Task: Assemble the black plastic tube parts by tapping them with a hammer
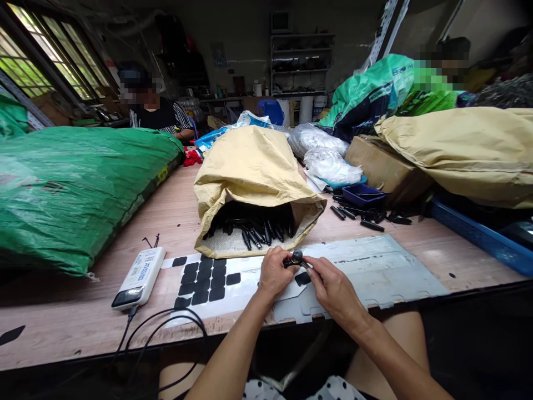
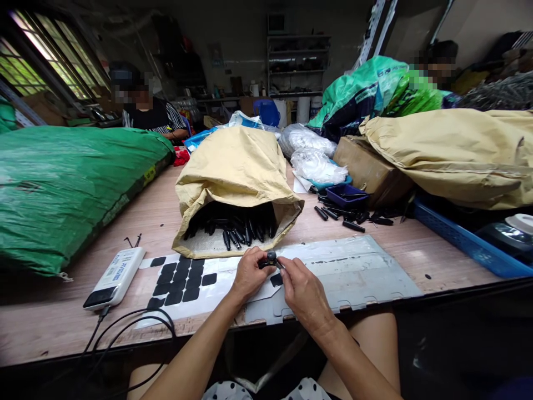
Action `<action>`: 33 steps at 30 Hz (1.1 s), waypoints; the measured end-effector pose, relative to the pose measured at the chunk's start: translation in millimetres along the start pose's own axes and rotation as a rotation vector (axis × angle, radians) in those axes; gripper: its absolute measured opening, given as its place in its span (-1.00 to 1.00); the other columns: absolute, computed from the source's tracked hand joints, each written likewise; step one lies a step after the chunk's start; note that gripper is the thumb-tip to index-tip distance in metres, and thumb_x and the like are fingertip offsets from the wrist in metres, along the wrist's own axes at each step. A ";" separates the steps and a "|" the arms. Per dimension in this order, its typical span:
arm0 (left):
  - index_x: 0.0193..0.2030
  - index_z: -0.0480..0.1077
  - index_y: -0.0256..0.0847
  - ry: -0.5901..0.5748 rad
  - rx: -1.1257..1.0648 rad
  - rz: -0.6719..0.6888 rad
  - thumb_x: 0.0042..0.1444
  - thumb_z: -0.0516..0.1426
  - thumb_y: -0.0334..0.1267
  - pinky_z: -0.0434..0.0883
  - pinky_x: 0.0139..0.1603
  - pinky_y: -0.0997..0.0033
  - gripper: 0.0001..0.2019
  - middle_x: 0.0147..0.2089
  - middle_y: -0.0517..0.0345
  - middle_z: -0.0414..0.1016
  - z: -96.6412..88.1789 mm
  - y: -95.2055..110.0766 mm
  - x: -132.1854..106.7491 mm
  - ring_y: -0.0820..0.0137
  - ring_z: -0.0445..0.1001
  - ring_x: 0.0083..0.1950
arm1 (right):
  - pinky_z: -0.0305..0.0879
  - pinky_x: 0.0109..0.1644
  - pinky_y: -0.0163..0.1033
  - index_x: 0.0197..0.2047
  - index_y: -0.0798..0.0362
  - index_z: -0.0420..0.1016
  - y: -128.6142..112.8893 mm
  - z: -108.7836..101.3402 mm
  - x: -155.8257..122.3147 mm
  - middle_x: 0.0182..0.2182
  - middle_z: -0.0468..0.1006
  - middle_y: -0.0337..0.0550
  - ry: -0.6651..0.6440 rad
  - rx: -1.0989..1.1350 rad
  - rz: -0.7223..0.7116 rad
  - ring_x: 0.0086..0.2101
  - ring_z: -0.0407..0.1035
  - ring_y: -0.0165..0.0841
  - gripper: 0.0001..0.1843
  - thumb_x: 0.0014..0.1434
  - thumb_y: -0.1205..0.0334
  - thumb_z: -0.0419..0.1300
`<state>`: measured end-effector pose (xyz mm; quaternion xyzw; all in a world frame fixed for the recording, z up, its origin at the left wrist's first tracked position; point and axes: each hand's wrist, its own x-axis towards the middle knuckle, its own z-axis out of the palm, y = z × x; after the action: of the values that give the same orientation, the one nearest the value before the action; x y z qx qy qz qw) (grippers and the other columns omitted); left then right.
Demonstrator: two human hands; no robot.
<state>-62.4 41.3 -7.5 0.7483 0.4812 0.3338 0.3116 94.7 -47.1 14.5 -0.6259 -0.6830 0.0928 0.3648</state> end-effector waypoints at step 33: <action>-0.21 0.52 -0.14 -0.083 0.129 0.088 0.33 0.10 -0.22 0.29 0.04 0.23 -0.83 -0.17 0.11 0.50 -6.8 3.1 -0.8 0.25 0.40 -0.06 | 0.13 -0.19 -0.15 0.15 0.07 0.49 85.9 -4.5 64.6 -0.10 0.47 0.07 0.122 -0.748 0.336 -0.12 0.34 -0.16 -0.61 0.36 0.21 0.00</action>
<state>-66.5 40.4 -1.2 0.8006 0.4548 0.2841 0.2675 168.4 28.1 -7.7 -0.8224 -0.5352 -0.1410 0.1317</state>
